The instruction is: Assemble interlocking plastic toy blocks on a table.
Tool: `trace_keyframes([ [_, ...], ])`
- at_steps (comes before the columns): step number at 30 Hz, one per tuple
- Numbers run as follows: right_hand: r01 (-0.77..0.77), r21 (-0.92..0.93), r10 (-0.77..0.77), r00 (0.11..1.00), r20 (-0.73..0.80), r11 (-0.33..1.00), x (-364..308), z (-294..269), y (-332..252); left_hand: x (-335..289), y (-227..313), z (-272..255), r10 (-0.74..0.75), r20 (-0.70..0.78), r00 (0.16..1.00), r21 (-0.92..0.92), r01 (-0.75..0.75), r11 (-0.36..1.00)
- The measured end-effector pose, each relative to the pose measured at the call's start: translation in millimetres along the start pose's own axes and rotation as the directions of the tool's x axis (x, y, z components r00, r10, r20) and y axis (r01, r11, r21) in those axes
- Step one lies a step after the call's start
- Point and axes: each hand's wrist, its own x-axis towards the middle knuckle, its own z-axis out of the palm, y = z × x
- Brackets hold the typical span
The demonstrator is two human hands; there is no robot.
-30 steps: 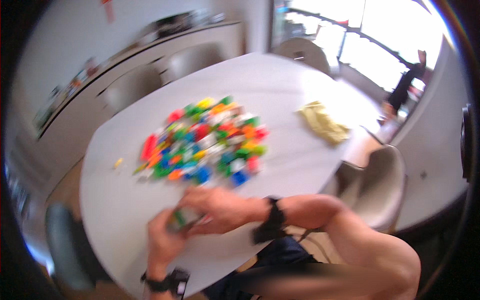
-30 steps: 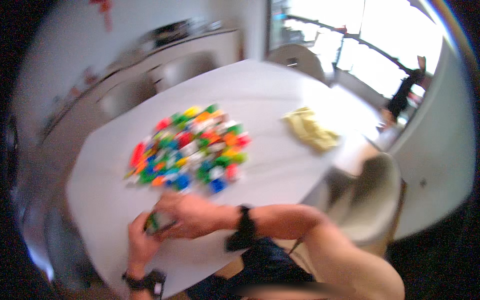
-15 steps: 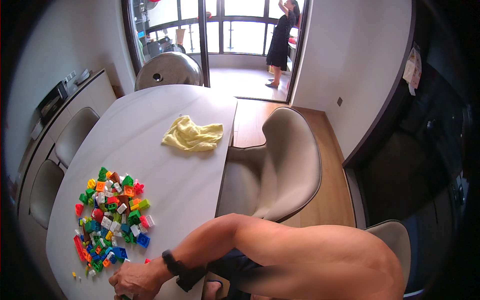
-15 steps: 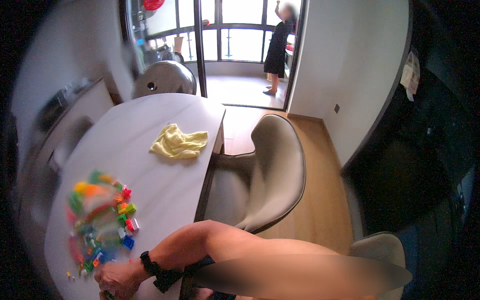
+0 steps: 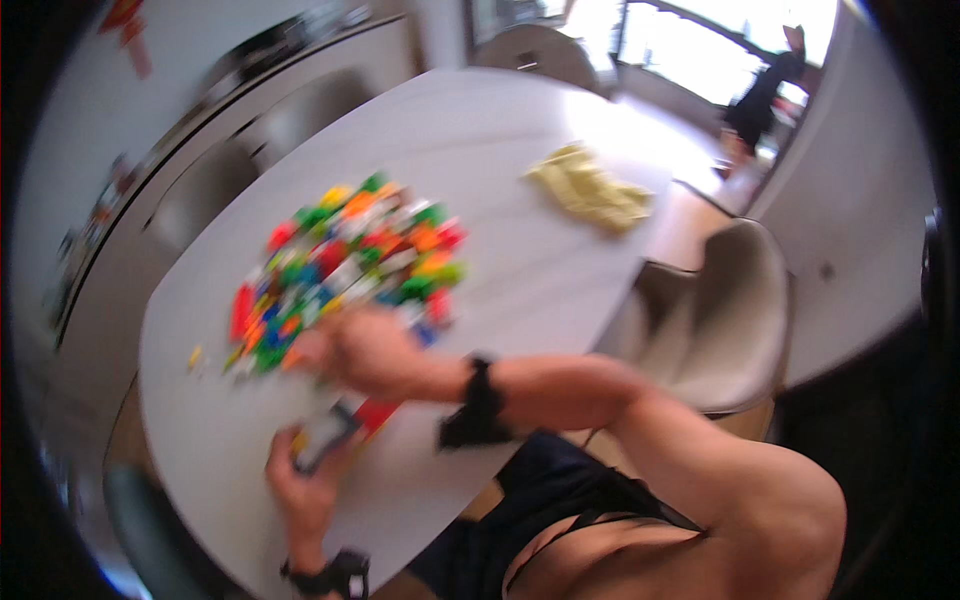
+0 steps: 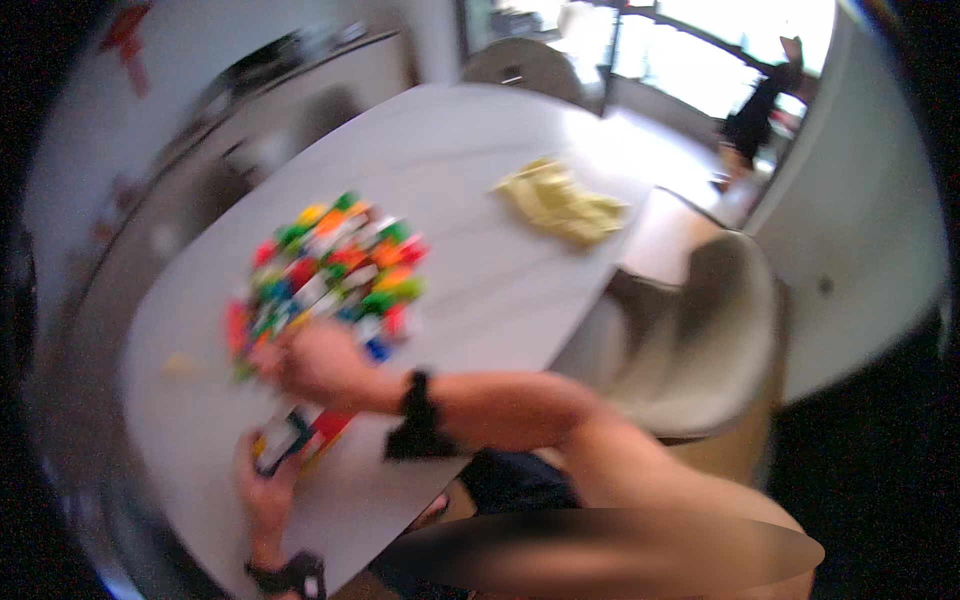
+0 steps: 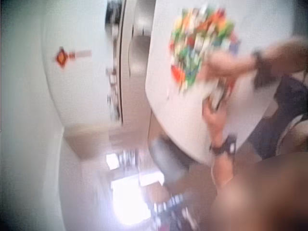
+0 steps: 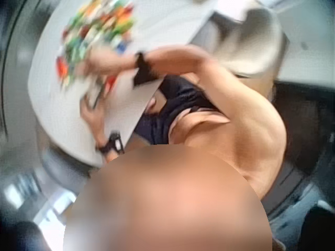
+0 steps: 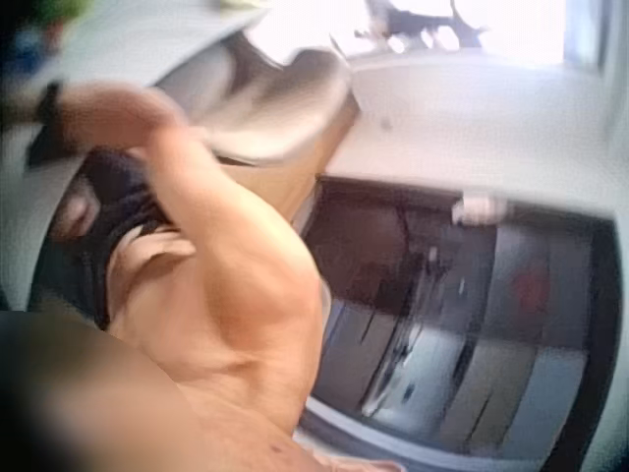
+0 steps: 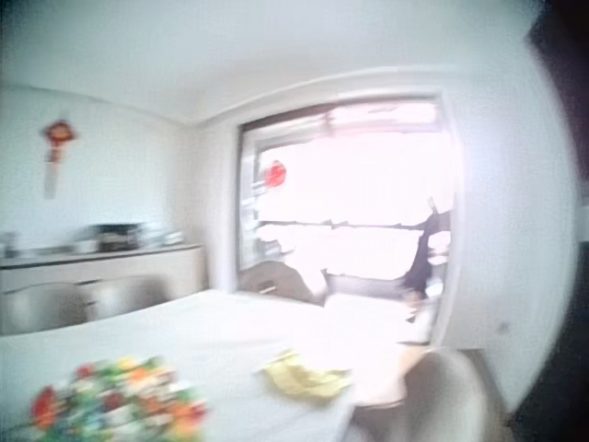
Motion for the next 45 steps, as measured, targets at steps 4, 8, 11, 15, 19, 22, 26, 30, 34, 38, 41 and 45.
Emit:
trace_keyframes([
  [4, 0.0, -0.243, -0.056, 0.973, -0.223, 0.97, -3.3, -46.9, -34.3, 7.6, 42.6, -12.2, -0.135, 0.06, 0.989, -0.109, 0.141, 0.984],
  [8, 0.293, 0.175, -0.328, 0.915, 0.233, 0.94, -18.0, -55.6, -34.8, 8.4, 38.3, -10.5, -0.11, 0.027, 0.994, -0.142, 0.113, 0.983],
  [11, 0.398, 0.089, -0.407, 0.879, 0.248, 0.913, -23.6, -32.4, -44.3, 5.8, 37.0, -16.1, -0.052, 0.029, 0.998, -0.068, 0.053, 0.996],
  [15, 0.239, 0.108, -0.262, 0.898, 0.354, 0.965, -22.6, -33.1, -51.4, 7.5, 37.0, -21.3, -0.1, 0.107, 0.989, -0.134, 0.114, 0.984],
  [19, 0.196, 0.036, -0.193, 0.893, 0.406, 0.98, -20.9, -36.5, -54.2, 8.6, 32.4, -21.4, -0.087, 0.118, 0.989, -0.133, 0.102, 0.986],
  [22, 0.226, 0.077, -0.238, 0.906, 0.351, 0.971, -22.1, -32.9, -46.2, 9.8, 31.8, -20.1, -0.103, 0.136, 0.985, -0.153, 0.123, 0.98],
  [26, 0.219, 0.125, -0.248, 0.92, 0.304, 0.968, -24.3, -32.8, -45.9, 10.5, 32.6, -20.4, -0.092, 0.139, 0.986, -0.152, 0.113, 0.982],
  [30, 0.157, 0.075, -0.174, 0.909, 0.379, 0.985, -24.6, -33.9, -52.2, 9.4, 31.5, -25.0, -0.08, 0.142, 0.987, -0.153, 0.102, 0.983],
  [34, 0.402, 0.049, -0.403, 0.892, 0.205, 0.914, -25.4, -23.3, -48.2, 9.4, 31.6, -26.5, -0.044, 0.12, 0.992, -0.126, 0.059, 0.99],
  [38, 0.521, 0.12, -0.526, 0.85, 0.01, 0.845, -22.1, -28.2, -67.4, 5.9, 22.1, -26.9, -0.037, 0.113, 0.993, -0.193, 0.059, 0.979],
  [41, 0.254, 0.088, -0.246, 0.965, -0.088, 0.963, -25.5, -38.6, -59.8, 8.1, 25.2, -22.1, -0.059, 0.11, 0.992, -0.135, 0.074, 0.988],
  [45, 0.18, -0.321, -0.271, 0.924, -0.268, 0.93, -2.6, -37.6, -26.9, 8.4, 28.4, -22.1, -0.073, 0.096, 0.993, -0.166, 0.089, 0.982],
])
